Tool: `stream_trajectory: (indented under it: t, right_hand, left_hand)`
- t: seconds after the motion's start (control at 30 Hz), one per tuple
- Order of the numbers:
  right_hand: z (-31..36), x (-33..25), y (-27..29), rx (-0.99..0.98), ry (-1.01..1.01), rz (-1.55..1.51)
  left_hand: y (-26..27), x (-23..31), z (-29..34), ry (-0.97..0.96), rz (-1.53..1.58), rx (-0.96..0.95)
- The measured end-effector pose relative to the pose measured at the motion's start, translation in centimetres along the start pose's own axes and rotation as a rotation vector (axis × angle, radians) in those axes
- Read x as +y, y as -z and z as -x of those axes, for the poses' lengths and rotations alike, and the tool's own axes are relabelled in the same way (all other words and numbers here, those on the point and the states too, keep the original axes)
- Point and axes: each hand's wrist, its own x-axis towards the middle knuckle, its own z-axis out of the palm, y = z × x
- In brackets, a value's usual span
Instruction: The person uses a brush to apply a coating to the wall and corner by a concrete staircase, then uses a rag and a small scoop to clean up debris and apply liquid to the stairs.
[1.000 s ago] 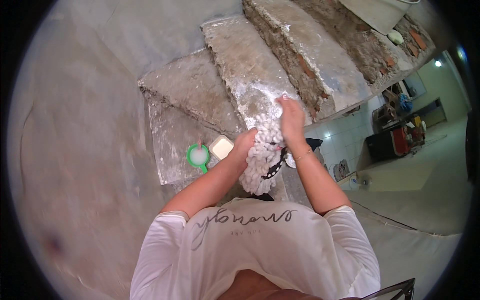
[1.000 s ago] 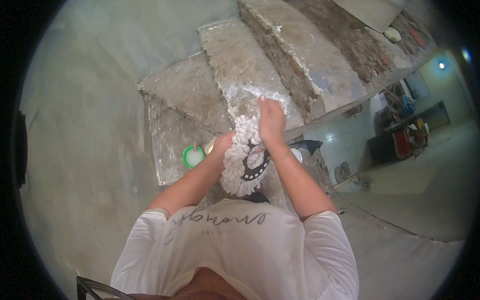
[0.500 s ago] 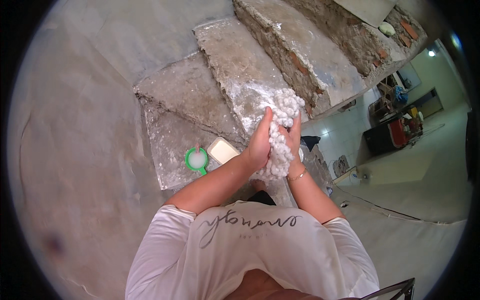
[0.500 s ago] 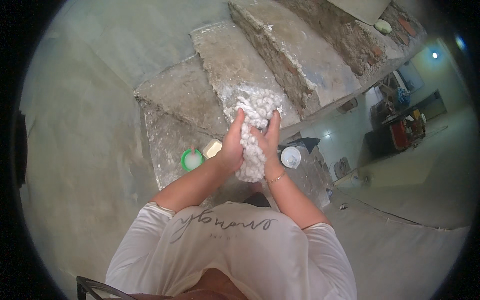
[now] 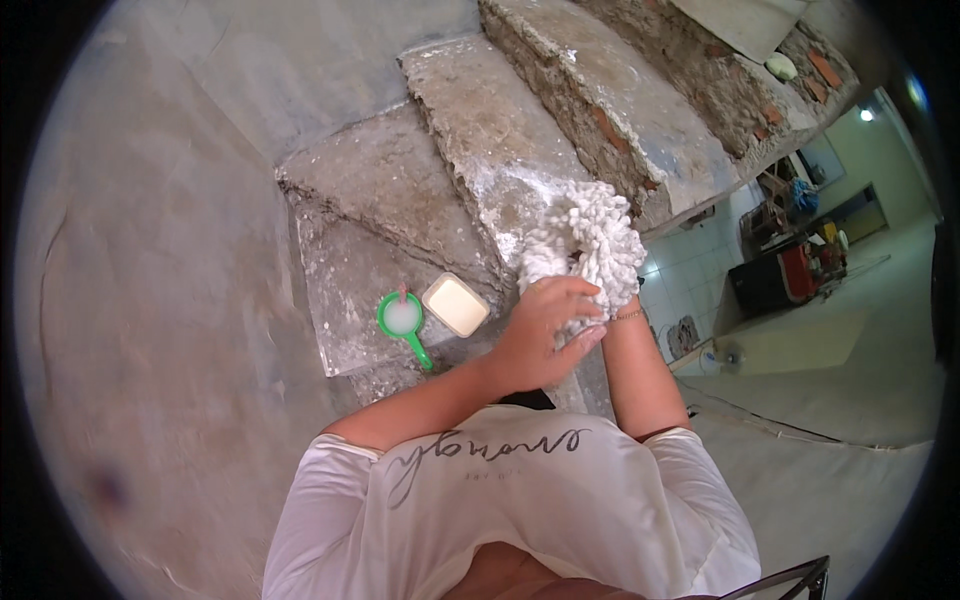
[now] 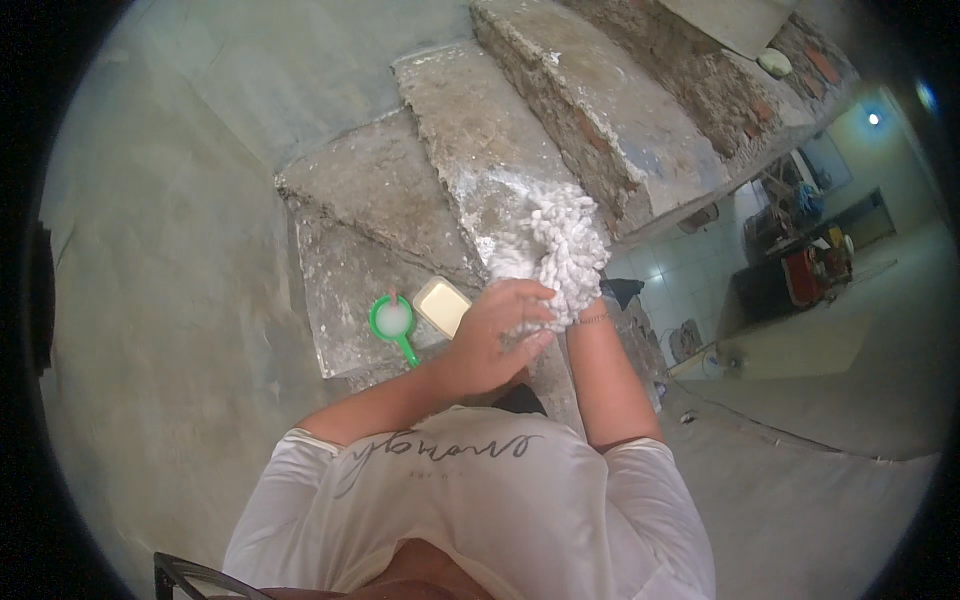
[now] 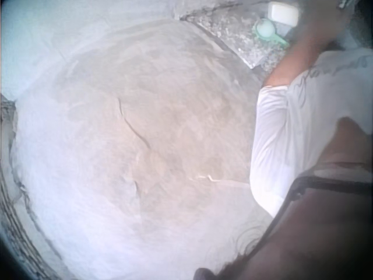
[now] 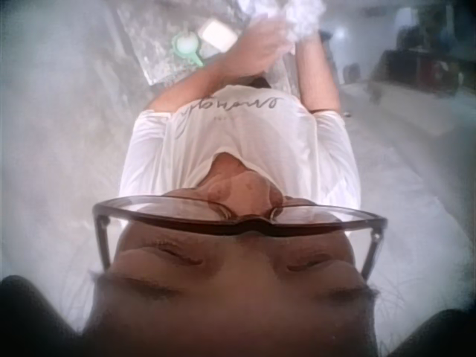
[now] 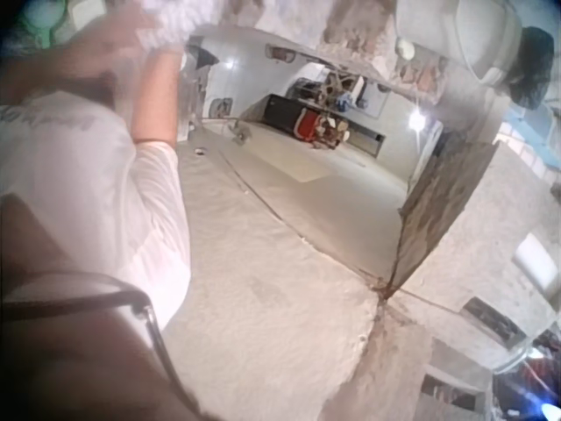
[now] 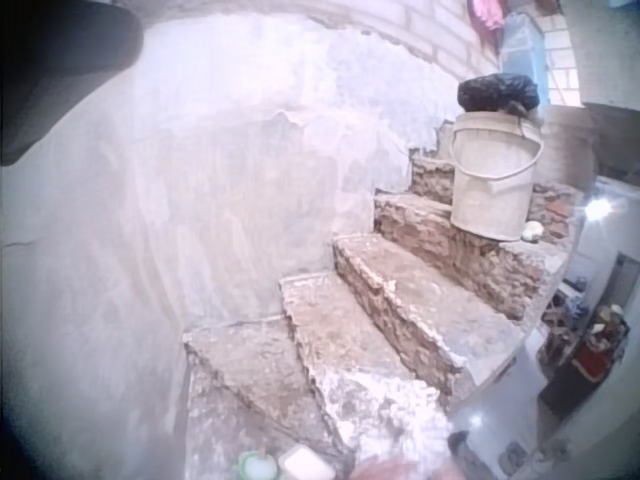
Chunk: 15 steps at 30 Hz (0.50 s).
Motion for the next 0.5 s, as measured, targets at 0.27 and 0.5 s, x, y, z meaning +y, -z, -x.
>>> stream_trajectory:
  t: [0.27, 0.5]
  right_hand:
    - [-1.5, 6.6, 10.3, -0.773, -0.113, -0.125]
    - [1.8, 7.6, 9.0, -0.306, 0.079, 0.277]
  left_hand:
    - [-2.8, -4.7, 1.0, 0.853, 0.926, 0.271]
    - [-3.4, -6.7, 3.9, 0.187, 0.04, 0.152]
